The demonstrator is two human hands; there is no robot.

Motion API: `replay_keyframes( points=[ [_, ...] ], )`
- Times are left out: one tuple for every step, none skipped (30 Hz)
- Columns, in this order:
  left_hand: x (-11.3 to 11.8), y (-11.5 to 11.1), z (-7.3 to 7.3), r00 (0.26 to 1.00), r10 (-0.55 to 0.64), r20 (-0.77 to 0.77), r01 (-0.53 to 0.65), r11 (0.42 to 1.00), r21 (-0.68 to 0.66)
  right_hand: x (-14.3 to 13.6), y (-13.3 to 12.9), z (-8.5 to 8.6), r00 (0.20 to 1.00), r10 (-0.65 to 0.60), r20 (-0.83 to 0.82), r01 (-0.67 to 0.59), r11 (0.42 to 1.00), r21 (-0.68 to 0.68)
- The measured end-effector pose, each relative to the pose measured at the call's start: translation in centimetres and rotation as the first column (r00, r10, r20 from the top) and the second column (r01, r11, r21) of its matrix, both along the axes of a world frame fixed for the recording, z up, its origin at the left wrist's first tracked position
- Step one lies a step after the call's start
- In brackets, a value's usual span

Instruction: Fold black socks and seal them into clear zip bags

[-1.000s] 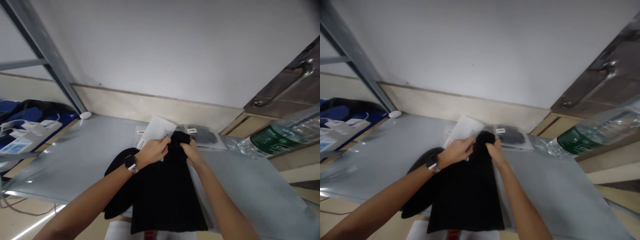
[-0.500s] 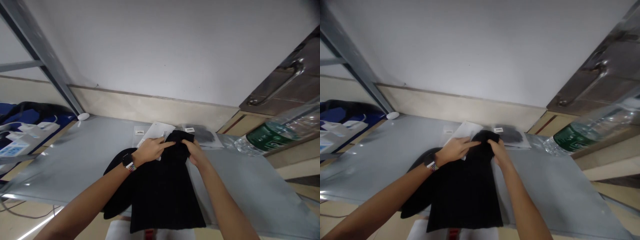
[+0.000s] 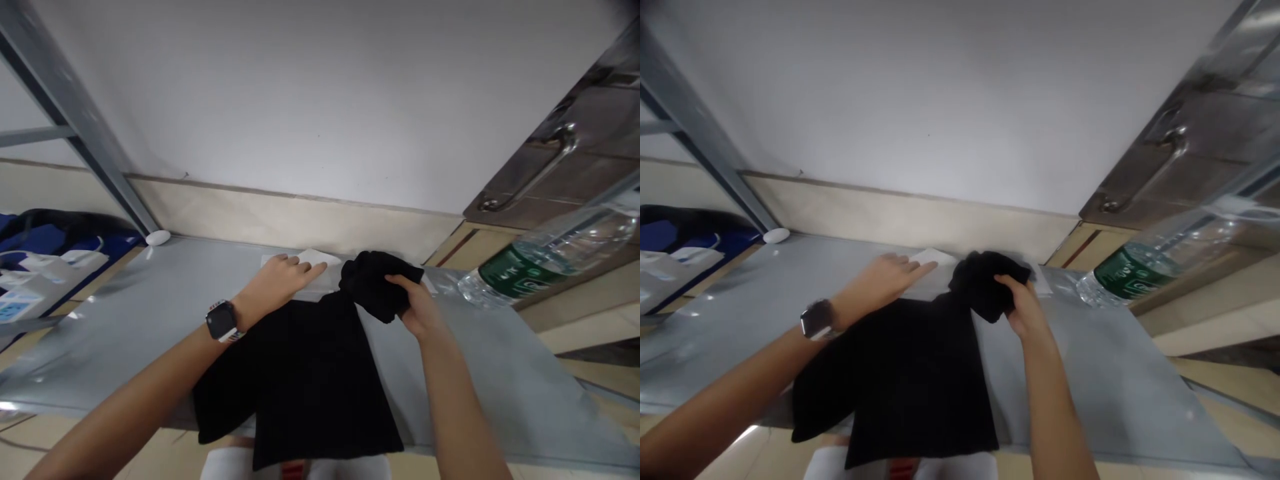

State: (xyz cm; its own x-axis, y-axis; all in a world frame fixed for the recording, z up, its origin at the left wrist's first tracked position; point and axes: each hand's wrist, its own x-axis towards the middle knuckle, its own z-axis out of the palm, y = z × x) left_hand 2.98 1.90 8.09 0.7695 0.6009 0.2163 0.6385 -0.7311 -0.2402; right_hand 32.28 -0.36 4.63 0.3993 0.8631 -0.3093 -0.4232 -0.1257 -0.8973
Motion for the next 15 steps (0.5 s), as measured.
replay_keyframes(
  points=[
    [-0.2, 0.1, 0.0, 1.0, -0.012, -0.028, 0.012, 1.0, 0.009, 0.1, -0.3, 0.2, 1.0, -0.023, -0.017, 0.023, 1.0, 0.012],
    [-0.4, 0.3, -0.3, 0.998, -0.023, -0.056, 0.024, 1.0, 0.013, 0.0, -0.6, 0.4, 0.999, -0.04, -0.035, 0.04, 0.999, 0.02],
    [-0.6, 0.6, -0.8, 0.996, -0.034, -0.084, 0.036, 0.999, 0.012, -0.1, -0.9, 0.5, 0.997, -0.051, -0.053, 0.052, 0.998, 0.023],
    [-0.8, 0.9, -1.4, 0.993, -0.041, -0.107, 0.042, 0.999, 0.004, -0.4, -1.2, 0.5, 0.996, -0.06, -0.073, 0.061, 0.998, 0.019],
    [-1.1, 1.3, -2.2, 0.992, -0.043, -0.118, 0.042, 0.999, -0.01, -0.7, -1.5, 0.5, 0.993, -0.064, -0.098, 0.065, 0.998, 0.012],
    [-1.4, 1.5, -2.9, 0.993, -0.038, -0.109, 0.035, 0.999, -0.032, -1.1, -1.9, 0.5, 0.99, -0.064, -0.127, 0.065, 0.998, 0.006],
    [-1.6, 1.6, -3.4, 0.998, -0.026, -0.065, 0.022, 0.998, -0.062, -1.6, -2.3, 0.4, 0.986, -0.059, -0.159, 0.06, 0.998, 0.003],
    [-1.8, 1.5, -3.8, 1.0, -0.009, 0.019, 0.011, 0.994, -0.105, -2.2, -2.8, 0.4, 0.98, -0.05, -0.191, 0.052, 0.999, 0.004],
    [-1.8, 1.1, -4.0, 0.989, 0.017, 0.144, 0.007, 0.986, -0.165, -2.8, -3.3, 0.4, 0.975, -0.04, -0.22, 0.043, 0.999, 0.009],
    [-1.8, 0.5, -3.9, 0.954, 0.059, 0.294, 0.015, 0.97, -0.244, -3.4, -3.8, 0.4, 0.969, -0.032, -0.245, 0.036, 0.999, 0.012],
    [-1.6, -0.5, -3.6, 0.889, 0.124, 0.441, 0.037, 0.94, -0.339, -4.0, -4.3, 0.4, 0.963, -0.026, -0.267, 0.031, 0.999, 0.015],
    [-1.2, -1.6, -3.3, 0.796, 0.213, 0.566, 0.075, 0.894, -0.442, -4.6, -4.9, 0.5, 0.959, -0.023, -0.284, 0.03, 0.999, 0.019],
    [-0.7, -2.8, -2.9, 0.7, 0.325, 0.636, 0.111, 0.83, -0.546, -5.2, -5.5, 0.5, 0.956, -0.018, -0.292, 0.027, 0.999, 0.027],
    [-0.1, -4.1, -2.5, 0.616, 0.435, 0.657, 0.146, 0.757, -0.637, -5.8, -6.0, 0.6, 0.956, -0.015, -0.292, 0.026, 0.999, 0.034],
    [0.7, -5.2, -2.2, 0.548, 0.524, 0.652, 0.178, 0.689, -0.703, -6.3, -6.6, 0.7, 0.959, -0.007, -0.284, 0.02, 0.999, 0.043]
  ],
)
